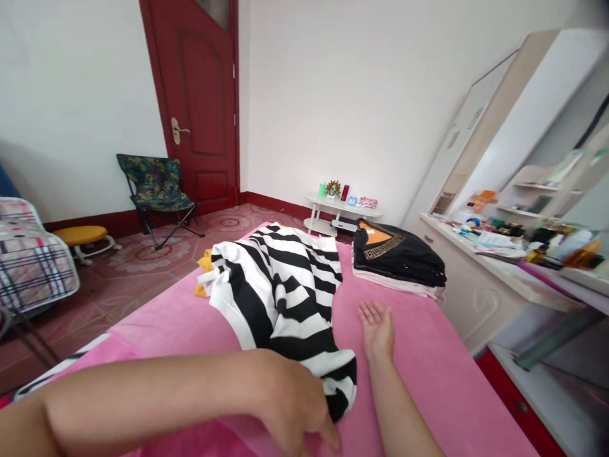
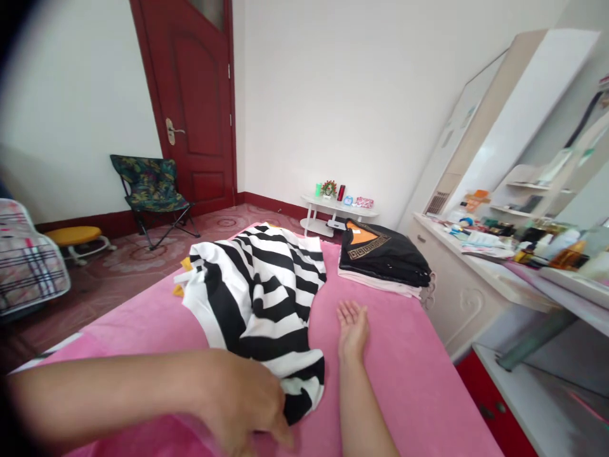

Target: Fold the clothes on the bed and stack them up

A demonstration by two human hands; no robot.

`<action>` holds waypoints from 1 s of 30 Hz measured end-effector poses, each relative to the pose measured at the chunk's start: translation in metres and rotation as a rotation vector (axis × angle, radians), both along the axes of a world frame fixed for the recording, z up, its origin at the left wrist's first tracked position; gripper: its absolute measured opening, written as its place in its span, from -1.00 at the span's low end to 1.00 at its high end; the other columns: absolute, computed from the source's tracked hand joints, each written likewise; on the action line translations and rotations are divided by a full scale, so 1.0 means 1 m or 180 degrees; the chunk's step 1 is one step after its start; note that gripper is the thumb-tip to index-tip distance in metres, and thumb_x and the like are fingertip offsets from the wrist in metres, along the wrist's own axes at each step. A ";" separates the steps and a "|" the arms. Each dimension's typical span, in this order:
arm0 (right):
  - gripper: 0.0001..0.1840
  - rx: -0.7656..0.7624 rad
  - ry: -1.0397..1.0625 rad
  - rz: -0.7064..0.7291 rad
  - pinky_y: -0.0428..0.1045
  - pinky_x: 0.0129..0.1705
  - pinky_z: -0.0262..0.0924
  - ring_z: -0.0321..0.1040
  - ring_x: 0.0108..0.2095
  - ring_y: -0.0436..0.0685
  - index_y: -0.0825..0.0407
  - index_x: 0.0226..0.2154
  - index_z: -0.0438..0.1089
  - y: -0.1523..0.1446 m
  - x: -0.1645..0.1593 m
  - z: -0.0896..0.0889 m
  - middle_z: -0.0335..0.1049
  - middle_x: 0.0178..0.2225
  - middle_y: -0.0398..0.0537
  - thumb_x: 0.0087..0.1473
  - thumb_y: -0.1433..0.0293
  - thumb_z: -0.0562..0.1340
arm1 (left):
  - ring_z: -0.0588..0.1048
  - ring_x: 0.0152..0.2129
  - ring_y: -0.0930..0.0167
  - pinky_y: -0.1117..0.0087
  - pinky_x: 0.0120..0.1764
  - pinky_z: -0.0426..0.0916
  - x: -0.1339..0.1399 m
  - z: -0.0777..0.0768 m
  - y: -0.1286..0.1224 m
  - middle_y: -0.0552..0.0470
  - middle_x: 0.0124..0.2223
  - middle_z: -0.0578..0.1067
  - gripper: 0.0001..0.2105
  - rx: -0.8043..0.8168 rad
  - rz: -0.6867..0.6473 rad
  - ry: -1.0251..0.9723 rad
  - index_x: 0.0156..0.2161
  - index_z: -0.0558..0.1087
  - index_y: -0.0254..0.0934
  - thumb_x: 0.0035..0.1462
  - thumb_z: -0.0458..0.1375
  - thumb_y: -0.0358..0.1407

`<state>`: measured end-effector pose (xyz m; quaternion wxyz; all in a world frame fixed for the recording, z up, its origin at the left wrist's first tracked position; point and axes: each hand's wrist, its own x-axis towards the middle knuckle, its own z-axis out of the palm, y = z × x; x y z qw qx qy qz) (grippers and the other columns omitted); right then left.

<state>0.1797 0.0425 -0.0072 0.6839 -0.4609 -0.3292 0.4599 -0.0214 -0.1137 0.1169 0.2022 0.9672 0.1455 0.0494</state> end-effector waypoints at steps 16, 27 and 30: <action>-0.37 0.0523 -0.3015 0.1407 0.10 0.05 0.17 0.30 -0.01 0.21 0.02 0.02 0.30 -0.018 -0.046 0.006 0.32 0.05 0.06 -0.01 0.00 0.16 | 0.20 0.14 0.14 0.09 0.21 -0.05 -0.159 -0.119 0.121 -0.20 0.16 0.31 -0.63 0.2050 0.4063 -0.0367 0.07 0.37 -0.29 0.18 0.01 -0.23; -0.75 0.0247 -0.4856 0.2034 0.01 -0.33 0.22 0.41 -0.36 0.19 -0.04 -0.40 0.47 -0.062 -0.084 0.054 0.50 -0.41 -0.09 -0.03 0.16 0.19 | 0.24 0.10 0.19 0.14 0.23 -0.07 -0.157 -0.117 0.120 -0.19 0.14 0.33 -0.64 0.2099 0.4097 -0.0371 0.04 0.38 -0.33 0.17 0.03 -0.24; -0.72 0.0411 -0.3919 0.1784 -0.01 -0.33 0.24 0.42 -0.36 0.17 -0.01 -0.44 0.49 -0.071 -0.061 0.074 0.51 -0.42 -0.11 -0.02 0.16 0.17 | 0.25 0.09 0.20 0.13 0.23 -0.08 -0.159 -0.117 0.119 -0.17 0.12 0.35 -0.66 0.2055 0.4048 -0.0432 0.03 0.38 -0.30 0.17 0.03 -0.25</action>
